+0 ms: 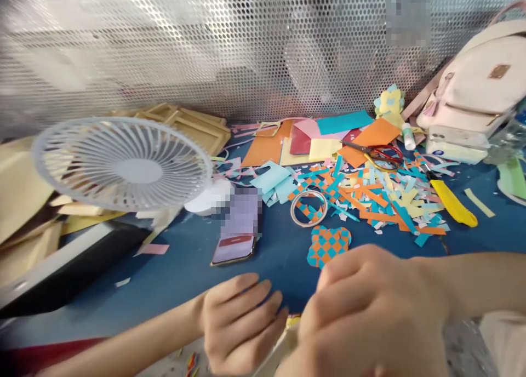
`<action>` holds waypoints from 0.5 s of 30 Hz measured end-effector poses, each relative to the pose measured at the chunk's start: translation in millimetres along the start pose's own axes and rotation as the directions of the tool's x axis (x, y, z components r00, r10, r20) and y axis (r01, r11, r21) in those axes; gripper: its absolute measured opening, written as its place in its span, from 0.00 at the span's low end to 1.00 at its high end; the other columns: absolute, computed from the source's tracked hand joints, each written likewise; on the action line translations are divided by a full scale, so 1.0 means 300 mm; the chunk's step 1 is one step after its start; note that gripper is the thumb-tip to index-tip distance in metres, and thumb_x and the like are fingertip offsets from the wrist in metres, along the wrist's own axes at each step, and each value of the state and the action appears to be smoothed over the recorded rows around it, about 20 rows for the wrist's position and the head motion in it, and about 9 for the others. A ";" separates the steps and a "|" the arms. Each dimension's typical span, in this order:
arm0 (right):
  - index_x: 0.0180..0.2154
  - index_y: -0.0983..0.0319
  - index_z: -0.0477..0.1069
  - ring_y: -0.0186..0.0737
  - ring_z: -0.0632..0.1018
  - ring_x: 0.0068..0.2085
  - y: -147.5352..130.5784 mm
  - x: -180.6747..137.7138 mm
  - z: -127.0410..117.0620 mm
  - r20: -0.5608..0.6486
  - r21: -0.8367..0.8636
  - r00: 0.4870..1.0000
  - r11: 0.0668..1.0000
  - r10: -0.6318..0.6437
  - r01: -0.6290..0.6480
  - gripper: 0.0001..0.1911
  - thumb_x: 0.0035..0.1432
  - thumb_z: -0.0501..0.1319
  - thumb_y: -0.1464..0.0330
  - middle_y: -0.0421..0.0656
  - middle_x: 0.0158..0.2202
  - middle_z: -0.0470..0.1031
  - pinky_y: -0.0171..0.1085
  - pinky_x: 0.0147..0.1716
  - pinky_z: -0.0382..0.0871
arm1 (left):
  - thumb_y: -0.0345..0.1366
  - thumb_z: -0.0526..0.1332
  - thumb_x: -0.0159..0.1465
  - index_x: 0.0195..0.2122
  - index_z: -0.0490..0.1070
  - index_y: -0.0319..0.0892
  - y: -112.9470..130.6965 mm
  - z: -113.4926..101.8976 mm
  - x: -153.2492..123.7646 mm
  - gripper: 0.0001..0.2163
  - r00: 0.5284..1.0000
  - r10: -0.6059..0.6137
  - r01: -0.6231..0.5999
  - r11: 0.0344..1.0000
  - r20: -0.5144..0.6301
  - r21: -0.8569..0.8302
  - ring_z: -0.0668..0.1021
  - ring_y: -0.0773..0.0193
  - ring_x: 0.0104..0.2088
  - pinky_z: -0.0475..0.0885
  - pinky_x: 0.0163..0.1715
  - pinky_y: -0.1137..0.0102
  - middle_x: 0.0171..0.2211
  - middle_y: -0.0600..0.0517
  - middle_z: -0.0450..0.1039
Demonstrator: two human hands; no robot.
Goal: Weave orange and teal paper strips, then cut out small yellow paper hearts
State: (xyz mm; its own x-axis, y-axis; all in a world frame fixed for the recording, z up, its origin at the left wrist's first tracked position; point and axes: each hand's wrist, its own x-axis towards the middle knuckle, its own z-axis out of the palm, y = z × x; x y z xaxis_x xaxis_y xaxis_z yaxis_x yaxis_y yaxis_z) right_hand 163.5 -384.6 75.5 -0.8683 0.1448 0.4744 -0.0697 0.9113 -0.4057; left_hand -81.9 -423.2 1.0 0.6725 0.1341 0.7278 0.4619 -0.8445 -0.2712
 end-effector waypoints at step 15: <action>0.43 0.58 0.76 0.46 0.82 0.47 0.456 -0.237 -0.145 -0.248 -0.481 0.817 0.666 0.521 -0.570 0.11 0.67 0.54 0.70 0.47 0.45 0.82 0.41 0.40 0.76 | 0.31 0.53 0.72 0.57 0.69 0.41 -0.385 0.046 0.186 0.15 0.798 -0.478 0.451 0.878 0.368 0.161 0.80 0.54 0.52 0.78 0.48 0.61 0.53 0.43 0.76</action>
State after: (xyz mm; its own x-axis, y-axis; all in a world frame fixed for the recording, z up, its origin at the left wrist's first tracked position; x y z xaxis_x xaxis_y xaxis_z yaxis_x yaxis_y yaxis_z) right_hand 237.0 -253.6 20.3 -0.6239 0.6885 0.3697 0.6852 0.7094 -0.1649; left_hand -89.8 -311.0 64.3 0.5285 0.7011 0.4787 0.8022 -0.5970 -0.0112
